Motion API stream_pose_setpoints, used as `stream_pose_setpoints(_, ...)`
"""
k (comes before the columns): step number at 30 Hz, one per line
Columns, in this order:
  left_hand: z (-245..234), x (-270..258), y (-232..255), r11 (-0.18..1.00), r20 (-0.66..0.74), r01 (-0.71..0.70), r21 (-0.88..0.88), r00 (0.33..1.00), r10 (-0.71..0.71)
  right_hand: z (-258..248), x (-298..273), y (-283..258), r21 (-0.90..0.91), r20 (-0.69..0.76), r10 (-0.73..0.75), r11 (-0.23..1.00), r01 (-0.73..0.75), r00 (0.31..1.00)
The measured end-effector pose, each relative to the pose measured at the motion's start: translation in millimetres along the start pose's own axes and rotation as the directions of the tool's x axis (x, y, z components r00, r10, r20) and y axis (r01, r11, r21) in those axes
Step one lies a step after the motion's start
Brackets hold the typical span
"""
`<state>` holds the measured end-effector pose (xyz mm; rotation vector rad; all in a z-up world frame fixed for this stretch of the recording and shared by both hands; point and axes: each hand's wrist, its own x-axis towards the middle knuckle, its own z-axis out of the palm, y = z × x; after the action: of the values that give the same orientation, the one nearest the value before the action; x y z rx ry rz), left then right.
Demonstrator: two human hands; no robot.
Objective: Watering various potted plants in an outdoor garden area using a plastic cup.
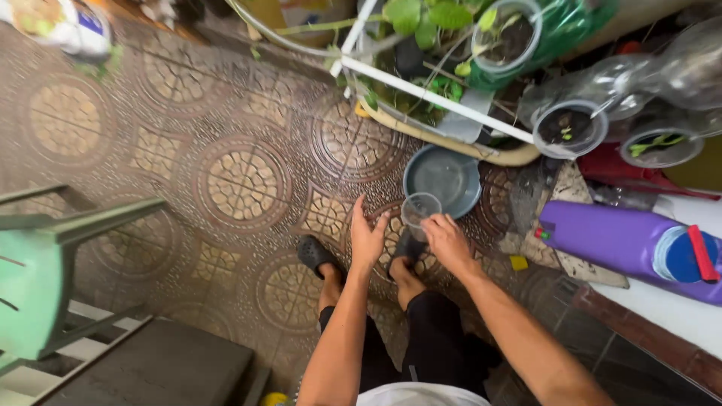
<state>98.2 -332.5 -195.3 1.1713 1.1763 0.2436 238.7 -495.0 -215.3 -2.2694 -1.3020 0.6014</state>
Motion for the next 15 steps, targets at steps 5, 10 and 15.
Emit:
stream_pose_setpoints(5, 38, 21, -86, 0.995, -0.047, -0.024, 0.102, 0.998, 0.029, 66, 2, 134, -0.193, 0.192, 0.021, 0.981, 0.017, 0.981)
stream_pose_setpoints(10, 47, 51, -178, 0.956, -0.068, -0.144, 0.256, 0.984, 0.166, 154, 20, 259, -0.458, 0.401, 0.046, 0.875, 0.157, 0.915)
stream_pose_setpoints(15, 38, 85, -235, 0.992, -0.162, 0.117, 0.047, 0.981, -0.108, 244, 50, 339, -0.532, 0.424, 0.056, 0.823, 0.198, 0.904)
